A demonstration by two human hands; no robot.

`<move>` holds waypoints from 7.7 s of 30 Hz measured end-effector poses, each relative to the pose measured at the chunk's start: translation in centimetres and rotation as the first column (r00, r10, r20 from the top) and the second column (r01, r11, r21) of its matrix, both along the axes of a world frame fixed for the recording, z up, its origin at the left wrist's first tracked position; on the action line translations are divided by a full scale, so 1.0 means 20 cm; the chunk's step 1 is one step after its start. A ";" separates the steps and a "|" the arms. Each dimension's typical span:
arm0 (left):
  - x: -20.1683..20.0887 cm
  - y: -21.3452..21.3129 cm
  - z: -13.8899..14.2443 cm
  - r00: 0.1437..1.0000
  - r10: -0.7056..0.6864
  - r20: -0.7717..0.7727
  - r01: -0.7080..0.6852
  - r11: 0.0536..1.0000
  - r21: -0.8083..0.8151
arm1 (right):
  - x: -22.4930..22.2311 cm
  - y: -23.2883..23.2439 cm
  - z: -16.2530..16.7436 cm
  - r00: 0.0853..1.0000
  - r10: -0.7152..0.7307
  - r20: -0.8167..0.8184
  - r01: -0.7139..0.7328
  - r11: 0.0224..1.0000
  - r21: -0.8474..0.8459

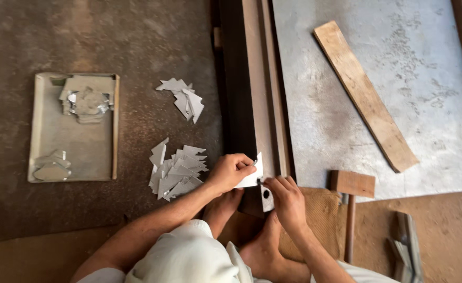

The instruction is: The person sits on the floor and repeatedly places small triangular metal pieces onto a metal anvil, striking them with a wooden mallet to shape them. The person handles the pieces one at a time, occasionally adjusting their position before striking.

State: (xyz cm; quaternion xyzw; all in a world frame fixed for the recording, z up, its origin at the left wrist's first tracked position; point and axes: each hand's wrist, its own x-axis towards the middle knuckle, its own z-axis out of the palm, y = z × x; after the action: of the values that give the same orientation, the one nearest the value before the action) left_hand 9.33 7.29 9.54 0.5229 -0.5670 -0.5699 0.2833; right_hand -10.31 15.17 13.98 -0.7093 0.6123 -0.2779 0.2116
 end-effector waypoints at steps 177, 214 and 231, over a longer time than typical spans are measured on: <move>-0.06 0.12 -0.04 0.861 0.404 -0.309 -0.288 0.888 0.358 | 0.09 -0.11 -0.13 0.984 -0.061 -0.164 0.057 0.998 -0.027; 0.04 -0.05 0.02 0.947 -0.292 0.131 0.289 0.956 0.040 | 0.00 -0.19 -0.13 0.998 0.038 0.045 -0.040 0.999 0.029; 0.44 -0.24 -0.25 0.974 0.097 -0.205 -0.080 0.993 0.088 | -0.07 0.25 -0.18 0.940 -0.268 0.213 0.230 0.955 0.187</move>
State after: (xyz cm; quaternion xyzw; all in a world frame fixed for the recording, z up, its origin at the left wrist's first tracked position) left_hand 18.06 2.50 4.56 0.4956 -0.4873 -0.6305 0.3454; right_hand -11.71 20.13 10.44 -0.5685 0.6882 -0.3348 0.3019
